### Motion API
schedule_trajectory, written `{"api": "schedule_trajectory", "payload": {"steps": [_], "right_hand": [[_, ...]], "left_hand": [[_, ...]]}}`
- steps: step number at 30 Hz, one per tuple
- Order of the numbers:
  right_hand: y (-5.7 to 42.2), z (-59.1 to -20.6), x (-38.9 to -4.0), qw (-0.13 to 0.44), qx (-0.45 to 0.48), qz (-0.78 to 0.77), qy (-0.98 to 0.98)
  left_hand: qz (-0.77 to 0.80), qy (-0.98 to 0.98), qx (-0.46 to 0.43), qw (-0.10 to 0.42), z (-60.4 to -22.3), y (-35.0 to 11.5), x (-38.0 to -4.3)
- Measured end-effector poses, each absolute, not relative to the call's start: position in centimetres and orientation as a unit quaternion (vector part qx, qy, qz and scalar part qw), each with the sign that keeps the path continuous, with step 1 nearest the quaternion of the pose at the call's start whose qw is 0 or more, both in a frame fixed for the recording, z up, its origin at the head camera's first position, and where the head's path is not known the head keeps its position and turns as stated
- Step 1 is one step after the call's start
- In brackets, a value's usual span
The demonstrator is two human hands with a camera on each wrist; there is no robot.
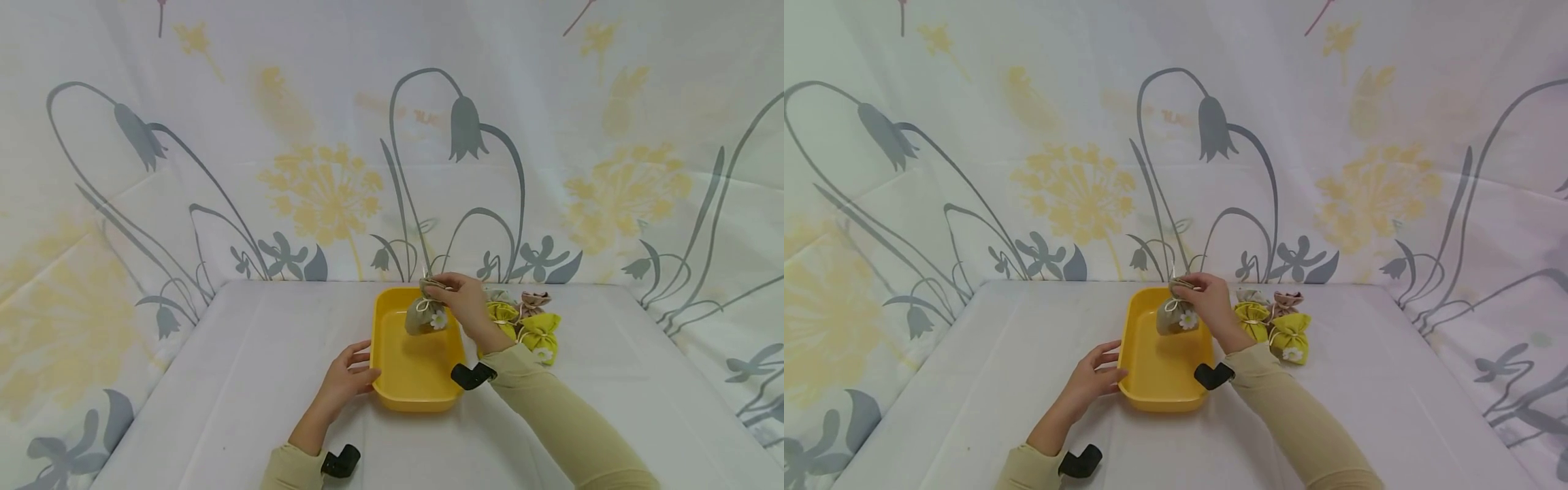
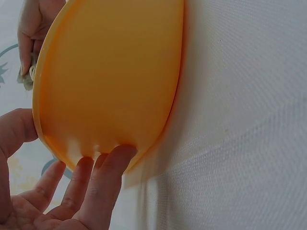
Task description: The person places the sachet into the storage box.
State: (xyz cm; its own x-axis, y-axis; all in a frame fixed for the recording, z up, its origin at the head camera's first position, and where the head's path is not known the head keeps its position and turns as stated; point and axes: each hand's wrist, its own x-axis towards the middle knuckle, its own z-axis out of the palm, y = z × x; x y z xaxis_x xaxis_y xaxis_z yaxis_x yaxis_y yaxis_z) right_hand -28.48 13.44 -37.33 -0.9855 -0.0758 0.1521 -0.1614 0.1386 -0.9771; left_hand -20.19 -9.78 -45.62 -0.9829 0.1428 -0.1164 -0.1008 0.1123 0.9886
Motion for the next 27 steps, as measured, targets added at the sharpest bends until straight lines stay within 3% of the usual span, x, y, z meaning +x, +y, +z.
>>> {"api": "schedule_trajectory", "payload": {"steps": [27], "right_hand": [[8.7,-40.1,-32.8,0.03,0.003,0.647,-0.762]], "left_hand": [[0.678,0.729,0.023,0.093,-45.2,-9.8,-20.0]]}}
